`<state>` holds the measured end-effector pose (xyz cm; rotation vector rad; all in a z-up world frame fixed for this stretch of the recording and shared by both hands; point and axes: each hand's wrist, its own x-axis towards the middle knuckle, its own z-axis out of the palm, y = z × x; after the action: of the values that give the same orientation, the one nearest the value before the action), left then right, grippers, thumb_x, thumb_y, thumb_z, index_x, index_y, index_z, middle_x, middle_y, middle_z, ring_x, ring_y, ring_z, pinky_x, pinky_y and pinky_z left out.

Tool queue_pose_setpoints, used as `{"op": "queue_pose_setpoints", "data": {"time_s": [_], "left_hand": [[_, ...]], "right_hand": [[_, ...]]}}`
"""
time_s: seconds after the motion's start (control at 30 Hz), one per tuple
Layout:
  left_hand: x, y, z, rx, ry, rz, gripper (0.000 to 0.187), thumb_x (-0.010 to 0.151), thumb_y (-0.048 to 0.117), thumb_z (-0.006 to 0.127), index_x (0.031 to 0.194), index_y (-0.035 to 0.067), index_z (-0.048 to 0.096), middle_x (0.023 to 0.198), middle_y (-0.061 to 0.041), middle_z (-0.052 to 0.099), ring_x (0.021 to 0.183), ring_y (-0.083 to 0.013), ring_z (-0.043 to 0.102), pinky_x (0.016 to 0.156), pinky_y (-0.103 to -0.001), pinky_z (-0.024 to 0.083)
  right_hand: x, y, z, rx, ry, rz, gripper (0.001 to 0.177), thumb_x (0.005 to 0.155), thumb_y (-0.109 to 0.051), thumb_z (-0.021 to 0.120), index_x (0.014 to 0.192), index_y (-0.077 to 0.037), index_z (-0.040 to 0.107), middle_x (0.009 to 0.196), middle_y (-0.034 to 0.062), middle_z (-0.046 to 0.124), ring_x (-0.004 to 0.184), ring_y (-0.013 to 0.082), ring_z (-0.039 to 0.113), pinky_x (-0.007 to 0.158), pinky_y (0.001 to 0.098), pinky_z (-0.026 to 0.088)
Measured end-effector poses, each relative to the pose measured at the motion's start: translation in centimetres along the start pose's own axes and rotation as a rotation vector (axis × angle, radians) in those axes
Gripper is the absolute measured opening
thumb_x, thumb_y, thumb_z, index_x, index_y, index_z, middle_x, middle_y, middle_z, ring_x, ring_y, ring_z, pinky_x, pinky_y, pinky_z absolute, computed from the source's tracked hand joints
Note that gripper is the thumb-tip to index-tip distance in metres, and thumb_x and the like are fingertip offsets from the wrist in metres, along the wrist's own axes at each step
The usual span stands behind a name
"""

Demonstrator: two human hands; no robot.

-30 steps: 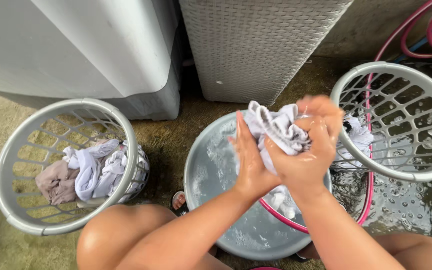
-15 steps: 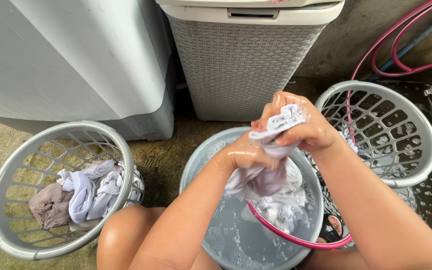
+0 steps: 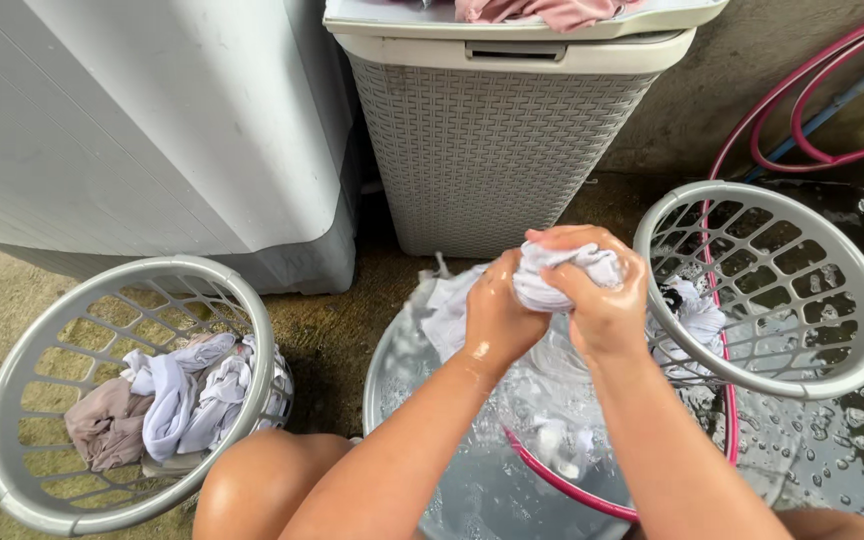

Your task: The person hand-washes clothes by taking them from a basket, immersing and scrubbing them in a bucket of soapy water, wringing each garment out, and placing them into another laundry basket.

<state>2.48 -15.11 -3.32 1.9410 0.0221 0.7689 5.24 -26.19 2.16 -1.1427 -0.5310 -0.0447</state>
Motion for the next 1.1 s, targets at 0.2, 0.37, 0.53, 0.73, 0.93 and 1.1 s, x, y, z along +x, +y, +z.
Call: {"op": "queue_pose_setpoints", "data": {"time_s": [0.2, 0.37, 0.53, 0.73, 0.93, 1.1], "left_hand": [[2.4, 1.0, -3.0, 0.091, -0.37, 0.126, 0.033, 0.07, 0.013, 0.077, 0.103, 0.009, 0.07, 0.101, -0.016, 0.075, 0.096, -0.0377, 0.07, 0.083, -0.045, 0.057], [2.2, 0.6, -3.7, -0.113, -0.573, -0.26, 0.041, 0.06, 0.021, 0.074, 0.098, 0.005, 0.071, 0.089, -0.016, 0.077, 0.087, -0.0297, 0.075, 0.077, -0.038, 0.059], [2.3, -6.0, -0.7, 0.241, -0.933, -0.467, 0.046, 0.059, 0.028, 0.079, 0.095, -0.001, 0.076, 0.089, -0.018, 0.076, 0.083, -0.0278, 0.076, 0.077, -0.037, 0.062], [-6.6, -19.4, 6.2, 0.666, -0.879, -0.673, 0.073, 0.068, 0.026, 0.084, 0.133, 0.007, 0.056, 0.127, -0.017, 0.066, 0.118, -0.0318, 0.064, 0.098, -0.047, 0.051], [-15.6, -25.8, 9.5, 0.81, -0.923, -0.74, 0.052, 0.085, 0.025, 0.071, 0.133, 0.012, 0.058, 0.132, -0.015, 0.065, 0.124, -0.0314, 0.063, 0.104, -0.048, 0.05], [-15.2, -23.8, 7.7, 0.824, -1.029, -0.884, 0.051, 0.091, 0.026, 0.069, 0.138, 0.01, 0.058, 0.129, -0.016, 0.068, 0.118, -0.0302, 0.068, 0.104, -0.048, 0.048]], "right_hand": [[2.8, -1.9, -1.7, 0.084, -0.438, 0.129, 0.016, 0.07, 0.005, 0.064, 0.085, 0.002, 0.07, 0.102, 0.0218, 0.071, 0.107, 0.0371, 0.071, 0.114, 0.0503, 0.051], [3.6, 0.2, -3.9, 0.152, -0.502, 0.285, 0.014, 0.072, 0.006, 0.066, 0.085, 0.003, 0.072, 0.099, 0.0217, 0.069, 0.1, 0.0372, 0.069, 0.114, 0.051, 0.049], [1.1, 8.0, -6.8, 0.5, -0.415, 0.423, 0.013, 0.085, 0.001, 0.071, 0.098, 0.001, 0.068, 0.109, 0.0218, 0.065, 0.116, 0.0395, 0.064, 0.124, 0.0548, 0.046], [-9.2, 20.0, -11.6, -0.35, 0.257, 1.048, 0.072, 0.088, -0.022, 0.064, 0.151, -0.04, 0.033, 0.15, 0.0108, 0.047, 0.127, 0.0344, 0.055, 0.094, 0.0523, 0.052], [-21.1, 34.5, -23.6, -1.253, -0.231, 0.724, 0.093, 0.09, -0.057, 0.077, 0.159, -0.015, 0.03, 0.149, 0.0367, 0.035, 0.129, 0.0506, 0.046, 0.102, 0.0516, 0.046], [-22.8, 37.1, -24.4, -1.079, -0.262, 1.053, 0.1, 0.089, -0.066, 0.073, 0.158, -0.007, 0.029, 0.149, 0.0272, 0.044, 0.136, 0.0446, 0.044, 0.109, 0.0523, 0.04]]}}
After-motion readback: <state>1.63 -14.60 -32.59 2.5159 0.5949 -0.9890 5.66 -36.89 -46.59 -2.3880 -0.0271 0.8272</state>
